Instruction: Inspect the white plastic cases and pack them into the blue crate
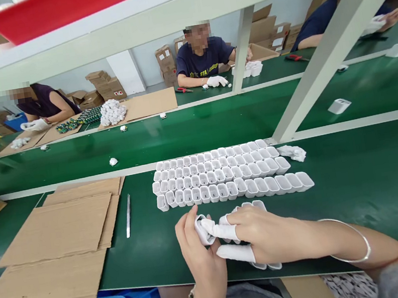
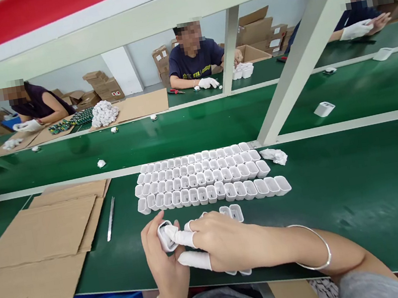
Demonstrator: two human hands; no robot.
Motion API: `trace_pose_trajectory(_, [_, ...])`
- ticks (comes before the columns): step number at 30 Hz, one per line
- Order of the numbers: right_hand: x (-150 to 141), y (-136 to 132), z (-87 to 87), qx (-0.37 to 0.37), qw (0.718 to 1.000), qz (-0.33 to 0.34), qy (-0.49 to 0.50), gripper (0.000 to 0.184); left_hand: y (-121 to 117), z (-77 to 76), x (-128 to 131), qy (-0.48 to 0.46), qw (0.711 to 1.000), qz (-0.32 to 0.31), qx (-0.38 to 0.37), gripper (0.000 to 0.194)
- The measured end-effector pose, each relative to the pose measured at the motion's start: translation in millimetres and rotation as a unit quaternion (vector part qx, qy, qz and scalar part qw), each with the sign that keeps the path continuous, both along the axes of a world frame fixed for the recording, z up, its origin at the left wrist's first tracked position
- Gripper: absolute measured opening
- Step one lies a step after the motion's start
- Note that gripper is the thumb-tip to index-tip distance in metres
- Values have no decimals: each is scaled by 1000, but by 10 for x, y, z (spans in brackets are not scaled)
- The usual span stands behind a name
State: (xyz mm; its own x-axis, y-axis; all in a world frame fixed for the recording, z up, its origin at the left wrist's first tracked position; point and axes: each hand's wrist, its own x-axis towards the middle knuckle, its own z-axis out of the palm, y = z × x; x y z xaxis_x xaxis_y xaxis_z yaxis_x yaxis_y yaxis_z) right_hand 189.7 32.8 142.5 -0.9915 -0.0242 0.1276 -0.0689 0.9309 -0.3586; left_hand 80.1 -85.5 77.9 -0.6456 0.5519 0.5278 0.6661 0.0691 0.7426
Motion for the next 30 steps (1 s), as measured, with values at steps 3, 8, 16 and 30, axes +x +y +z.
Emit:
trace_pose_trajectory(3, [-25,13,13,-58,998,-9,13,31,-14,-6,-5,-58,998,-32,-6,43])
trace_pose_trajectory(8, [-66,67,-33,-57,993,-16,103,50,-54,4,58,-147,984,-94,-31,35])
trace_pose_trajectory(16, [-43,153,-129,115,986,45,115,51,-87,83,61,-220,968,-112,-40,30])
trace_pose_trajectory(30, [-78,190,-96,76,970,97,207,51,-117,135,-7,-224,960,-157,-56,12])
